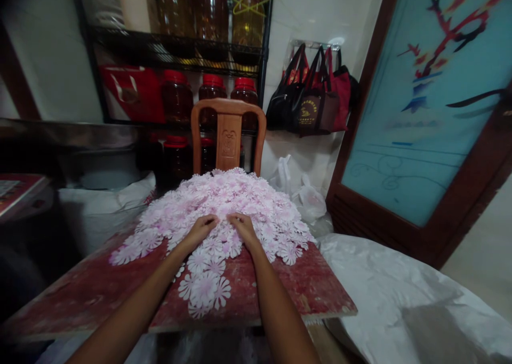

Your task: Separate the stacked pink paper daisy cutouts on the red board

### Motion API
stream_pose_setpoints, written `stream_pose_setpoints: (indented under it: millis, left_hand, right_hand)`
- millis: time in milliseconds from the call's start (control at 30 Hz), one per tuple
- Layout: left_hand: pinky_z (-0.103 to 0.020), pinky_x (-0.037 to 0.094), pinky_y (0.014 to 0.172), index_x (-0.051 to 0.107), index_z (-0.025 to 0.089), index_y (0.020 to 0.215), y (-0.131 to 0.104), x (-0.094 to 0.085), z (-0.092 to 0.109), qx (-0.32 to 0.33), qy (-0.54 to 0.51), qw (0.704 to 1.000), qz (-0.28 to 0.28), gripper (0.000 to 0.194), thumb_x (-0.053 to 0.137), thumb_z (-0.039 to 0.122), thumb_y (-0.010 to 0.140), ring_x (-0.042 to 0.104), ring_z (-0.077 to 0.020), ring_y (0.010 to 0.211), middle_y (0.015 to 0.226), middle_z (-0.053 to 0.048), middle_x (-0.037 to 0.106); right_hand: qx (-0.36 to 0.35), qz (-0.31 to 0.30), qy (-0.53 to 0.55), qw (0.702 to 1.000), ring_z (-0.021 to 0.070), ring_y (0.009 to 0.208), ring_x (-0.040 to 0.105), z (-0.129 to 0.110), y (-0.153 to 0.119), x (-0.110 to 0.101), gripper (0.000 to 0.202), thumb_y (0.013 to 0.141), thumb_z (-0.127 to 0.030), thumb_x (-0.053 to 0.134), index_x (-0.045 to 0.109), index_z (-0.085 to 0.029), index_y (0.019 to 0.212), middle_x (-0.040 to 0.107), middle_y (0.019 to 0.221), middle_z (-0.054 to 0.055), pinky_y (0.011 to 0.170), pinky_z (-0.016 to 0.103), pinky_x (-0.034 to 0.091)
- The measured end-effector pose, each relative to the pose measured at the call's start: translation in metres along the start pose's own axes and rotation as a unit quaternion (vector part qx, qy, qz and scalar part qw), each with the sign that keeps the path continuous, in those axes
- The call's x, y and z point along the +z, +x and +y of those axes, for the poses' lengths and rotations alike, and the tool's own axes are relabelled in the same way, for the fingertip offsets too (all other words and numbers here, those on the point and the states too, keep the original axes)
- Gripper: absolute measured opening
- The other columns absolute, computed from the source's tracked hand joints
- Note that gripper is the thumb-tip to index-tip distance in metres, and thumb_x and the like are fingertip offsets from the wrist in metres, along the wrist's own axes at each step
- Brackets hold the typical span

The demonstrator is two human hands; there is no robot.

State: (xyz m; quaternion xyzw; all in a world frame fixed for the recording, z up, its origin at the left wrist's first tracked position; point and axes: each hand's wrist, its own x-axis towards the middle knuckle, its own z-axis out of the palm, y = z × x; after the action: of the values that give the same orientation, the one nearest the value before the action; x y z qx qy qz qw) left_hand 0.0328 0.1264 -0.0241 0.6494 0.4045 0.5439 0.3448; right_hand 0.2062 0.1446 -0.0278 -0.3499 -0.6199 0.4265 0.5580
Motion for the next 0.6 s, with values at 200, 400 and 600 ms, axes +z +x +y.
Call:
stream_pose_setpoints:
  millis: [200, 400, 600]
  left_hand:
    - [-0.025, 0.041, 0.069, 0.068, 0.013, 0.073, -0.0024, 0.0020, 0.0046, -0.004, -0.012, 1.000, -0.018, 0.033, 0.069, 0.046, 0.068, 0.055, -0.0157, 0.070, 0.070, -0.002, 0.063]
    - [-0.023, 0.036, 0.061, 0.062, 0.013, 0.067, -0.0031, 0.0032, 0.0022, -0.007, -0.014, 1.000, -0.004, 0.036, 0.073, 0.047, 0.064, 0.049, -0.0126, 0.062, 0.064, 0.000, 0.057]
    - [-0.022, 0.032, 0.057, 0.057, 0.014, 0.062, -0.0043, 0.0038, 0.0054, -0.008, -0.022, 1.000, 0.006, 0.041, 0.077, 0.049, 0.058, 0.045, -0.0106, 0.058, 0.058, 0.003, 0.052]
  right_hand:
    - [-0.004, -0.017, -0.009, 1.000, 0.0175, 0.072, 0.058, -0.0030, -0.0027, 0.0001, 0.019, 0.065, -0.036, 0.072, 0.074, -0.018, 0.071, 0.069, 0.073, 0.002, 0.074, 0.028, 0.042]
    - [0.003, -0.017, -0.012, 1.000, 0.0178, 0.070, 0.058, -0.0001, -0.0010, -0.0014, 0.018, 0.062, -0.034, 0.070, 0.074, -0.018, 0.068, 0.069, 0.070, 0.002, 0.073, 0.029, 0.042]
    - [0.009, -0.007, -0.011, 1.000, 0.0183, 0.071, 0.058, 0.0040, 0.0010, -0.0011, 0.020, 0.062, -0.037, 0.069, 0.074, -0.019, 0.068, 0.070, 0.070, 0.002, 0.071, 0.029, 0.042]
